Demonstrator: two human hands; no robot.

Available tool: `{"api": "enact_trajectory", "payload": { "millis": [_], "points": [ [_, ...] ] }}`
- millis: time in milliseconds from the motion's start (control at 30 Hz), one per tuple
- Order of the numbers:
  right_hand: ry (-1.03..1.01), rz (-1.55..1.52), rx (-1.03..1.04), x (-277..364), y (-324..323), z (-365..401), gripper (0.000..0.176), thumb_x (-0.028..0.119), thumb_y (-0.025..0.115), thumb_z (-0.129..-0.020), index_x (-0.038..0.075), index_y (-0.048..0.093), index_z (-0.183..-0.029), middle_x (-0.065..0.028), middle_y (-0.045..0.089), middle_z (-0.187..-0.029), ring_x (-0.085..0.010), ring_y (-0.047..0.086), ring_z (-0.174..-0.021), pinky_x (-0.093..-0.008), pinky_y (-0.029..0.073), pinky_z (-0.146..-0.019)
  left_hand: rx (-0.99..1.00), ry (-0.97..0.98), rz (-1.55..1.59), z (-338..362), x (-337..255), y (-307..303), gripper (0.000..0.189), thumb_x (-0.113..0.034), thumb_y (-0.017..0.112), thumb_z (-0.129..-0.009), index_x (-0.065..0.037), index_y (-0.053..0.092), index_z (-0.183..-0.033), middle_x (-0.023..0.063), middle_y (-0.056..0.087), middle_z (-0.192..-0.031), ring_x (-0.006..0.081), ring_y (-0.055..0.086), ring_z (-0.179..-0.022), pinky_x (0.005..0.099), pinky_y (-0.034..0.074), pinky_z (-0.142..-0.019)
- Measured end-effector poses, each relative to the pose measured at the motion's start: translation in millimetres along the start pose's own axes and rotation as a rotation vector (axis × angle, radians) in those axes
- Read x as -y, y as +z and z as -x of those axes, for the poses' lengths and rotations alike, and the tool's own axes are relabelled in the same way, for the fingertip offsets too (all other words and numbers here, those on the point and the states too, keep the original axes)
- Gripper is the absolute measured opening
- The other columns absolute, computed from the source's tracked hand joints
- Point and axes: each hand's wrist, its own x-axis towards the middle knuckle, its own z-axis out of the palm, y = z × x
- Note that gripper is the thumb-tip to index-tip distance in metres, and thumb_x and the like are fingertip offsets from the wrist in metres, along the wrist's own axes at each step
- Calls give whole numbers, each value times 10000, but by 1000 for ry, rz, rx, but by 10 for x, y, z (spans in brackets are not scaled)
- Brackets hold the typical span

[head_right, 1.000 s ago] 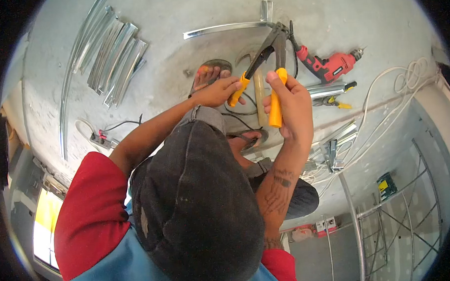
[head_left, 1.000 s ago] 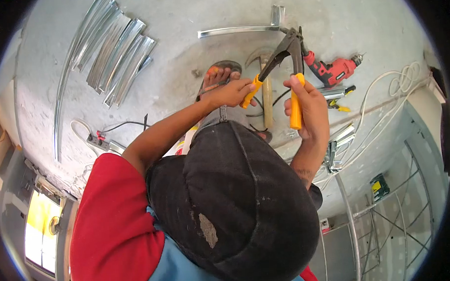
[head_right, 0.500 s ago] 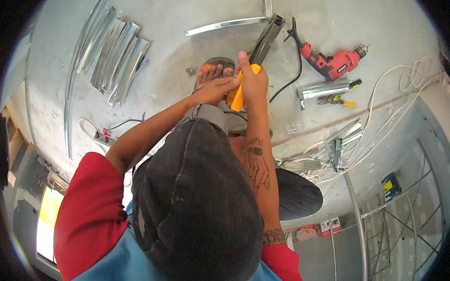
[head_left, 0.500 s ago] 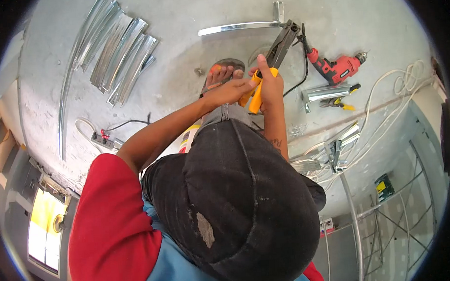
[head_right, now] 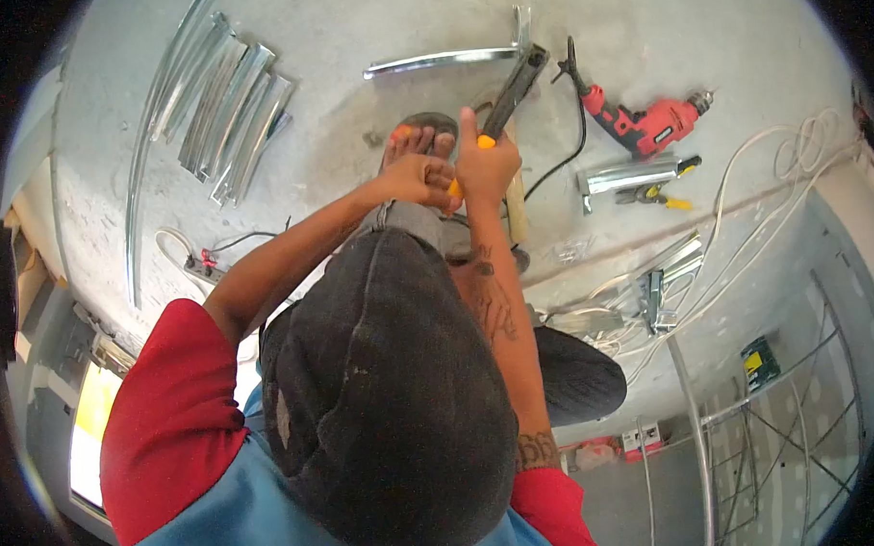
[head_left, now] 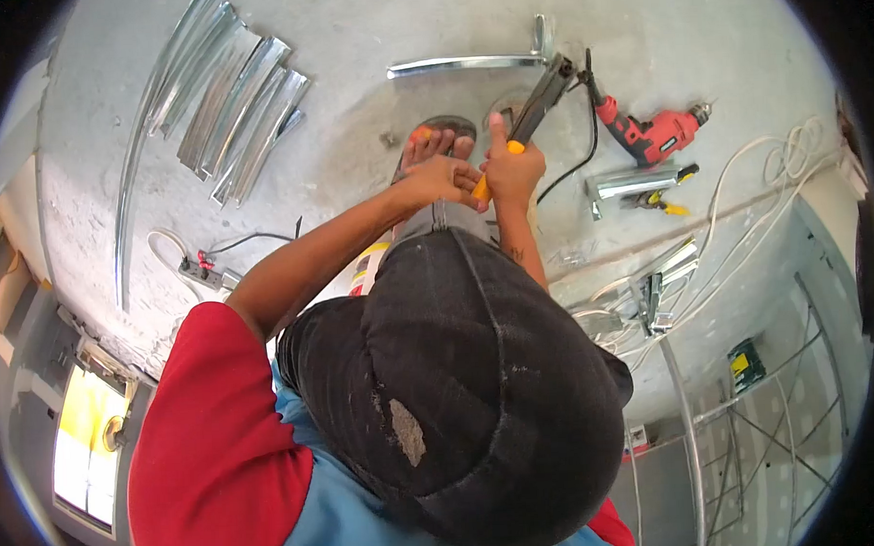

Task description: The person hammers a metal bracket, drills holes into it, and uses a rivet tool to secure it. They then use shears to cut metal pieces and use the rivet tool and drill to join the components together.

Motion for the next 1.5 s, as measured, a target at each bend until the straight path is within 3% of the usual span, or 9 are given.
{"api": "enact_trajectory", "payload": {
  "millis": [167, 233, 267, 367, 433, 633, 833, 1200, 1500],
  "points": [
    [-42, -176, -9, 84, -169, 250, 383, 323, 741, -913, -41, 653, -837, -69, 640, -663, -134, 613, -547, -298, 471, -517, 20, 79, 60, 12, 16, -9, 611, -350, 828, -789, 7, 650, -1251, 212, 710, -1147, 222, 685, -1038, 293, 458, -962],
    [-83, -236, -33, 106, -275, 362, 352, 294, 732, -924, -38, 644, -848, -58, 632, -671, -124, 613, -558, -284, 473, -522, -52, 216, -610, 110, -228, -22, 586, -397, 824, -774, -44, 681, -1219, 249, 692, -1156, 280, 675, -1076, 314, 463, -980],
    [-96, -281, -58, 77, -380, 476, 321, 264, 722, -935, -35, 635, -859, -48, 624, -679, -114, 614, -569, -271, 476, -527, -563, 505, -1239, 182, -234, 91, 471, -403, 811, -779, -71, 718, -1100, 142, 696, -1104, 299, 641, -1110, 351, 471, -953],
    [-46, -375, -71, 144, -692, 688, 293, 252, 719, -939, -24, 632, -896, -47, 628, -705, -106, 609, -568, -254, 486, -534, -245, 166, -470, -8, -850, -210, 528, -406, 841, -737, -56, 679, -1098, 140, 643, -1164, 307, 588, -1149, 399, 398, -1034],
    [-35, -399, -76, 121, -887, 764, 295, 252, 718, -940, -28, 630, -910, -52, 628, -713, -108, 607, -568, -247, 485, -533, -706, 690, -761, -149, -1033, -244, 661, -452, 861, -697, -68, 619, -1178, 131, 608, -1182, 328, 586, -1090, 440, 409, -1013],
    [-136, -371, -82, 61, -1222, 871, 281, 246, 718, -938, -17, 648, -869, -39, 630, -677, -92, 599, -551, -248, 470, -517, -811, 1019, -1338, -257, -1777, -149, 709, -449, 857, -705, -97, 564, -1246, 158, 641, -1158, 361, 606, -1074, 468, 477, -902],
    [-248, -236, -154, 72, -1449, 1124, 265, 241, 721, -935, -8, 661, -871, -21, 621, -640, -93, 583, -548, -259, 463, -536, -74, 613, -1039, -519, -2117, 242, 481, -327, 770, -825, -53, 593, -1178, 202, 690, -883, 395, 675, -829, 455, 517, -754],
    [-589, 183, -1012, 398, -2880, 2499, 333, 314, 711, -937, -10, 692, -1013, -93, 654, -741, -226, 639, -642, -319, 487, -610, -51, 1015, -1342, 578, -3356, 2533, 333, -291, 698, -880, -13, 618, -1046, 232, 689, -785, 407, 692, -729, 466, 541, -687],
    [-151, -178, -727, 53, -3205, 4591, 424, 273, 704, -926, -33, 637, -1211, -206, 706, -856, -364, 696, -705, -384, 531, -654, 200, 1108, -1578, 978, -2664, 3759, 334, -279, 705, -890, 3, 597, -1033, 261, 666, -771, 428, 688, -764, 460, 517, -686]
  ]
}}
